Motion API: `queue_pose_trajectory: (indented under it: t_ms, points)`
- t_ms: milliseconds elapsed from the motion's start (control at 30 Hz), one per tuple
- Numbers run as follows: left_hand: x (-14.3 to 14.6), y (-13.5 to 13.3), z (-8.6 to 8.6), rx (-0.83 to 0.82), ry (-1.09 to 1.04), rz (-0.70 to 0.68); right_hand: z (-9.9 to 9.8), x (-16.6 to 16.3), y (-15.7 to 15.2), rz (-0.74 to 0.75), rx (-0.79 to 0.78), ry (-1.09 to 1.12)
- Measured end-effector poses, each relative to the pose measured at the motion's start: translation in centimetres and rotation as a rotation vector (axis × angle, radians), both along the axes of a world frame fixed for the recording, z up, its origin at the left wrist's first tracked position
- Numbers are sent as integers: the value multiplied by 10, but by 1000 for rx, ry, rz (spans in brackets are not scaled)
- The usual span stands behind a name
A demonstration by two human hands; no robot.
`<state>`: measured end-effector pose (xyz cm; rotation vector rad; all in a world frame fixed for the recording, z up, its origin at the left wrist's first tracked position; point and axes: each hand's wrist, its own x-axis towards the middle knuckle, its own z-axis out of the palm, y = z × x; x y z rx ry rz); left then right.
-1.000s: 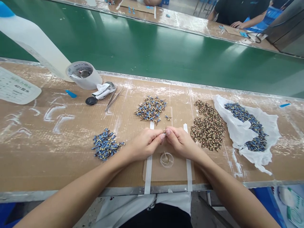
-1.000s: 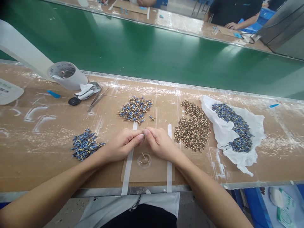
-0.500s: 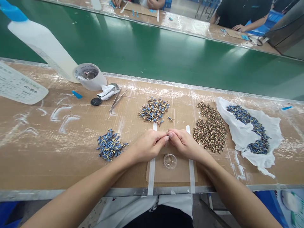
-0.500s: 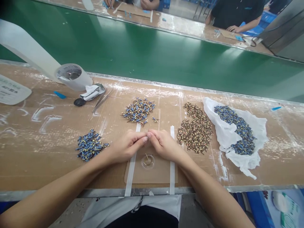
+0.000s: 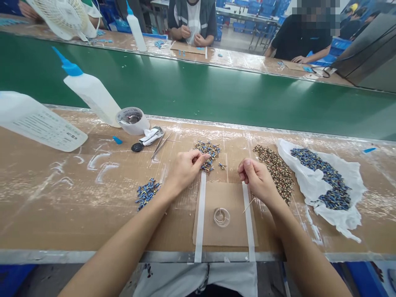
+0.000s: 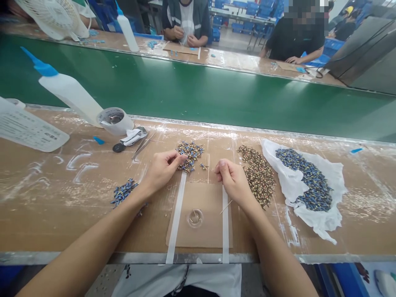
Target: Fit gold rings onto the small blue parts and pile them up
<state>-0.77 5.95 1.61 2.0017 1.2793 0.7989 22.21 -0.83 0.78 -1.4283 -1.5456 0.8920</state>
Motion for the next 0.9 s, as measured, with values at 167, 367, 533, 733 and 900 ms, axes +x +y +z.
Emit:
queue_pose_trajectory:
  t_ms: [167, 367, 533, 733, 900]
  points:
    - [-58, 5, 29, -131, 249, -91, 0, 5, 0, -42, 27, -124]
    - [-99, -16, 41, -436, 569, -291, -4, -2, -3, 74, 29, -203]
    - [-87, -27, 32, -307, 640, -332, -8, -7, -4, 137, 4, -246]
    - [-80, -31, 37, -346, 642, -376, -10, -7, -3, 159, -20, -267]
    - [-75, -33, 36, -333, 652, -343, -9, -6, -2, 156, -27, -285]
